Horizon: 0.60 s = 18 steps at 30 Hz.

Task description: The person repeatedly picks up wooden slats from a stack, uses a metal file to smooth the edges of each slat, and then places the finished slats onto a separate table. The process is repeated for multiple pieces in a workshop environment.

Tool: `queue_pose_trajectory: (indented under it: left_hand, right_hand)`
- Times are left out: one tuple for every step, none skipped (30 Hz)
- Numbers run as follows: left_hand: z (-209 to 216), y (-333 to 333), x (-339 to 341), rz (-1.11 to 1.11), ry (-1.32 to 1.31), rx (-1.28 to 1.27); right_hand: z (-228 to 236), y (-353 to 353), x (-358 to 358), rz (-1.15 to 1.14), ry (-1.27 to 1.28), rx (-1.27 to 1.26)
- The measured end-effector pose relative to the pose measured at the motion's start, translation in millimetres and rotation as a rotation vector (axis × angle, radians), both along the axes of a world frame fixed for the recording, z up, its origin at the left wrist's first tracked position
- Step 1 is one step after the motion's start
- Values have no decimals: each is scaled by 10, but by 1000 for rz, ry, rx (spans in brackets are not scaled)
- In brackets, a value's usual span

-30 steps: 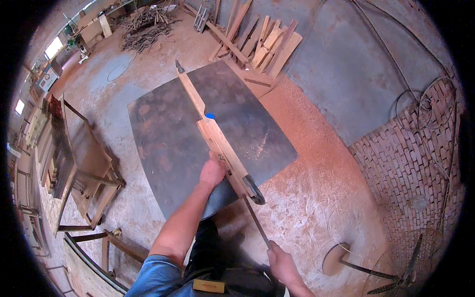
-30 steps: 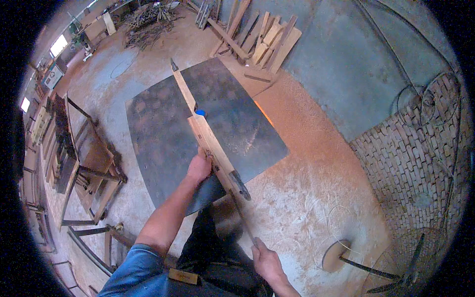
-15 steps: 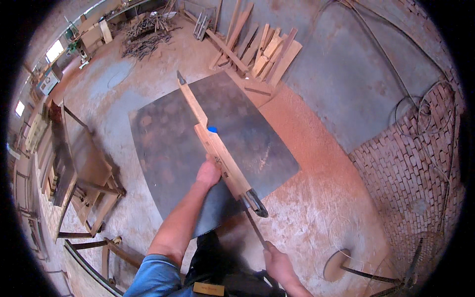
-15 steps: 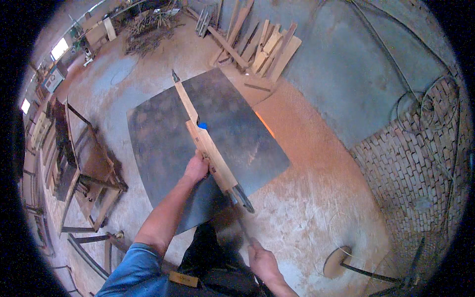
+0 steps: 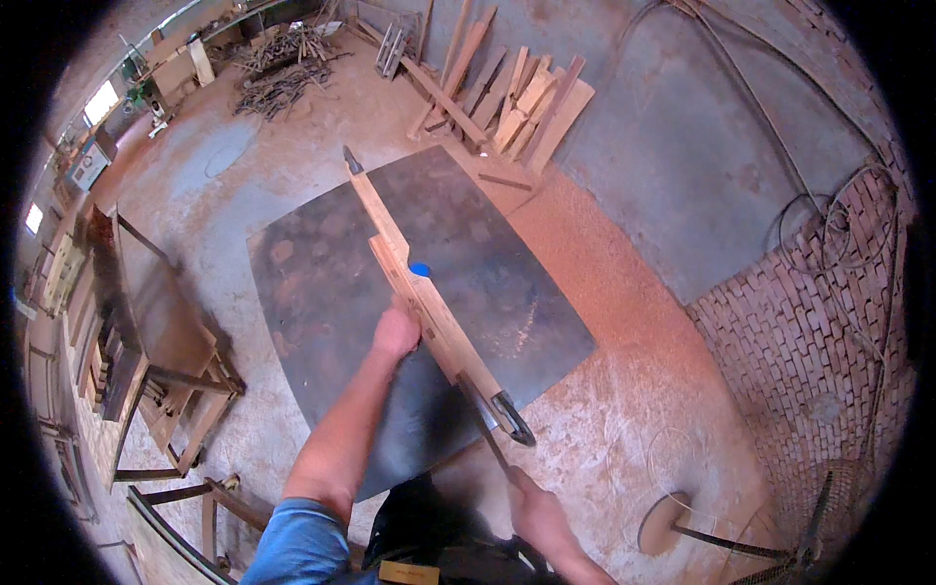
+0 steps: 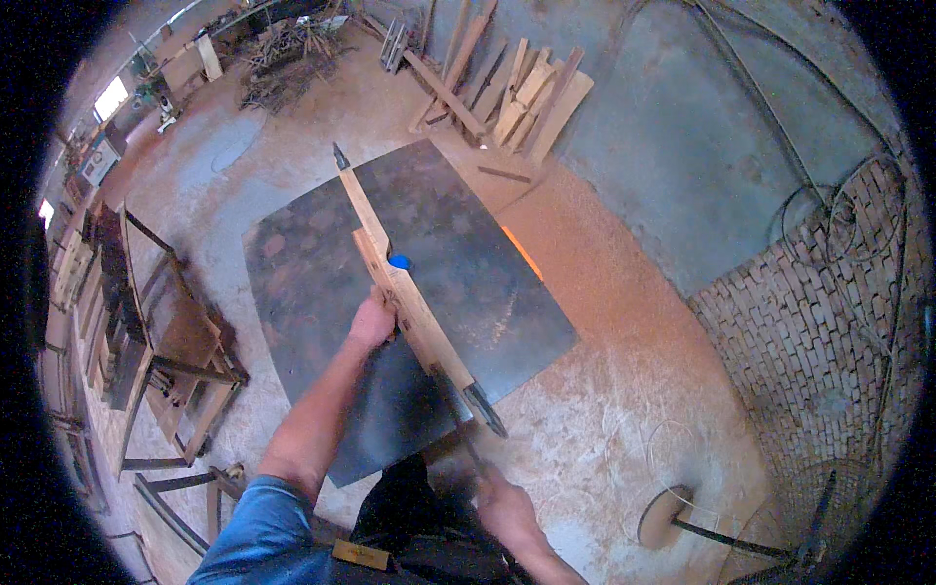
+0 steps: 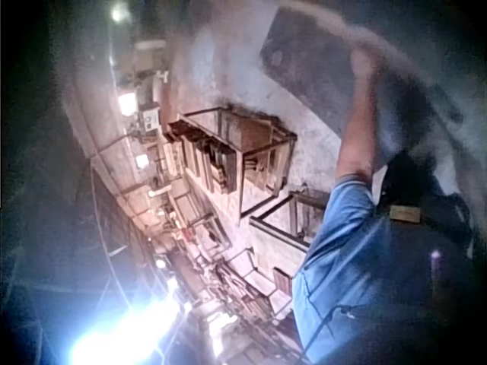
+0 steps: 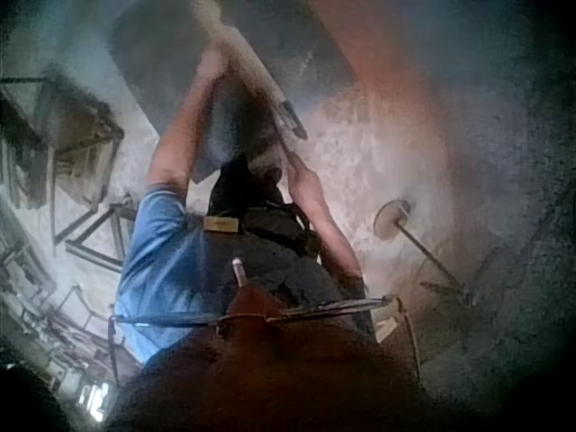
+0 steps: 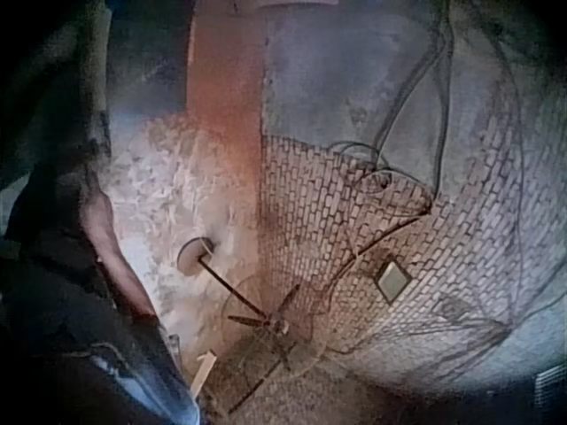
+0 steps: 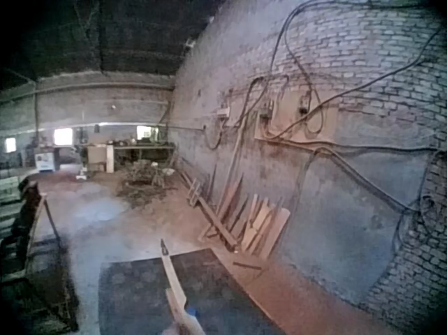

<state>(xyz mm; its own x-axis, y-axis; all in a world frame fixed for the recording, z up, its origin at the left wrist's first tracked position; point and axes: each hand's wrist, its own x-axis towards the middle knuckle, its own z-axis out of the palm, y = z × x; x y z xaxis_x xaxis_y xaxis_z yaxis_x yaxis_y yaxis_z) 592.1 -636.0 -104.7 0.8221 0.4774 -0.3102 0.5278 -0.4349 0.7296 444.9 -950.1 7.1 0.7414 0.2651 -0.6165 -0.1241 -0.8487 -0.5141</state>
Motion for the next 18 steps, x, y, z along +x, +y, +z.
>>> queue_pose_trajectory:
  left_hand:
    - [-50,53,25,11,-20,12]
    - [-127,146,52,-5,-6,12]
    - [-190,249,84,-21,7,14]
    - [-257,334,117,-37,19,17]
    - [-202,342,169,-30,35,-25]
    - [-128,360,213,-22,51,-66]
    - [-86,371,257,-14,67,-107]
    - [-109,414,276,-3,57,-91]
    - [-144,463,294,7,47,-75]
    - [-173,505,305,17,37,-60]
    - [-179,524,330,32,26,-56]
    - [-186,542,352,46,14,-53]
    - [-192,560,373,61,2,-50]
    - [-181,587,387,57,-15,-53]
    - [-165,617,399,52,-33,-57]
    - [-155,645,415,48,-50,-61]
    - [-154,668,435,52,-49,-54]
    - [-153,689,455,57,-49,-46]
  right_hand:
    - [-18,44,18,-2,-9,17]
    - [-43,98,42,-2,-20,36]
    - [-70,146,64,-3,-32,57]
    - [-107,186,85,3,-33,57]
    - [-162,208,107,1,-33,54]
    - [-186,238,128,-1,-34,50]
    - [-177,273,160,-4,-28,41]
    - [-122,334,212,2,-23,35]
    - [-97,380,245,7,-18,28]
    - [-120,404,253,6,-34,42]
    - [-156,426,263,1,-50,54]
    - [-182,450,273,-5,-67,66]
    - [-195,477,283,-10,-75,65]
    - [-210,500,295,-13,-81,68]
    - [-226,525,307,-16,-88,71]
    - [-240,553,328,-9,-80,61]
    - [-248,587,349,-3,-74,47]
    - [-257,622,367,4,-67,34]
